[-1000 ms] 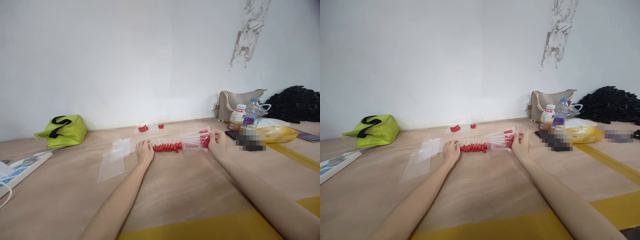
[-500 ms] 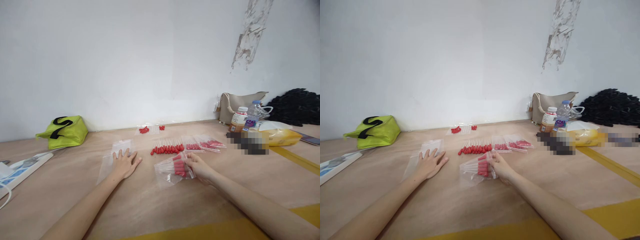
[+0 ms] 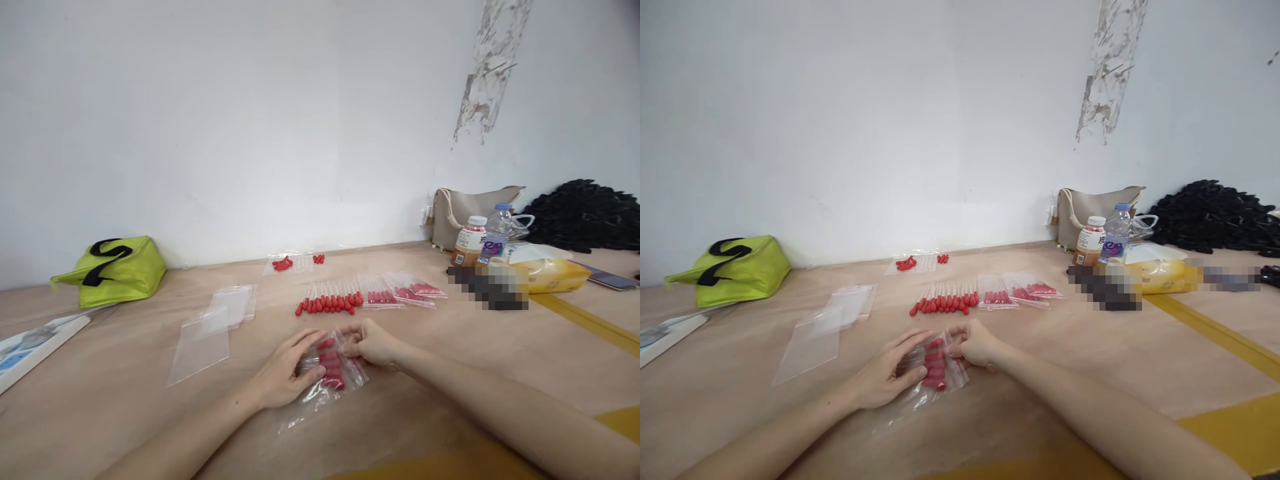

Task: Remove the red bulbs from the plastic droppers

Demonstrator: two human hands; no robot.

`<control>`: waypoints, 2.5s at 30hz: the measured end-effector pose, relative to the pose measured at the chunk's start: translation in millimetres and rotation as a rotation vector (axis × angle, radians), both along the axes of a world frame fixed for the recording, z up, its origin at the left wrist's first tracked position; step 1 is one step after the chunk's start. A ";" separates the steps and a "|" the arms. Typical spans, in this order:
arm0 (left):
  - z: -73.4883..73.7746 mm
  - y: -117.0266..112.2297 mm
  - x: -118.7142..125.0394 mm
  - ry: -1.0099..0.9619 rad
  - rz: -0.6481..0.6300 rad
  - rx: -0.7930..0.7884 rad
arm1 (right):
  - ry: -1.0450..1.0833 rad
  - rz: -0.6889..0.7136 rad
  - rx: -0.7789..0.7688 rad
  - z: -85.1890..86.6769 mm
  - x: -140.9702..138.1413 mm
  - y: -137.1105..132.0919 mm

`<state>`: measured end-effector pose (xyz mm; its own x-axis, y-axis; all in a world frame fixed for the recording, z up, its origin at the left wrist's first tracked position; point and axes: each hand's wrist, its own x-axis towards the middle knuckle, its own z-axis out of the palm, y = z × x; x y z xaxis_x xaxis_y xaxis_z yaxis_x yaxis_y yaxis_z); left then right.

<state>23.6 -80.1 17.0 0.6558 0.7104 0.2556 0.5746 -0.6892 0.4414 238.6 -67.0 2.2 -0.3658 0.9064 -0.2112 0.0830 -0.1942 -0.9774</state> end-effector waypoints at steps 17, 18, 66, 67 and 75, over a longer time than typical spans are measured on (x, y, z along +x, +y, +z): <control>-8.2 28.7 15.3 -0.001 -0.271 0.661 | 0.143 -0.095 0.157 -10.6 -27.2 -2.2; -7.9 29.0 15.3 -0.013 -0.280 0.699 | 0.150 -0.082 0.162 -10.2 -27.1 -2.4; 17.0 22.5 -6.2 0.192 -0.093 0.350 | -0.584 0.018 1.237 -2.6 5.4 9.0; 15.2 21.9 -5.5 0.184 -0.035 0.305 | -0.558 -0.025 1.184 -2.1 5.3 9.2; -12.2 19.5 -1.7 -0.271 0.423 -0.290 | -0.611 -0.008 0.888 7.9 9.2 0.9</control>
<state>21.8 -60.6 4.8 0.2383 0.9624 0.1302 0.6139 -0.2532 0.7477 247.8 -66.1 10.1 -0.4145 0.8278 0.3781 0.6070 0.5610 -0.5629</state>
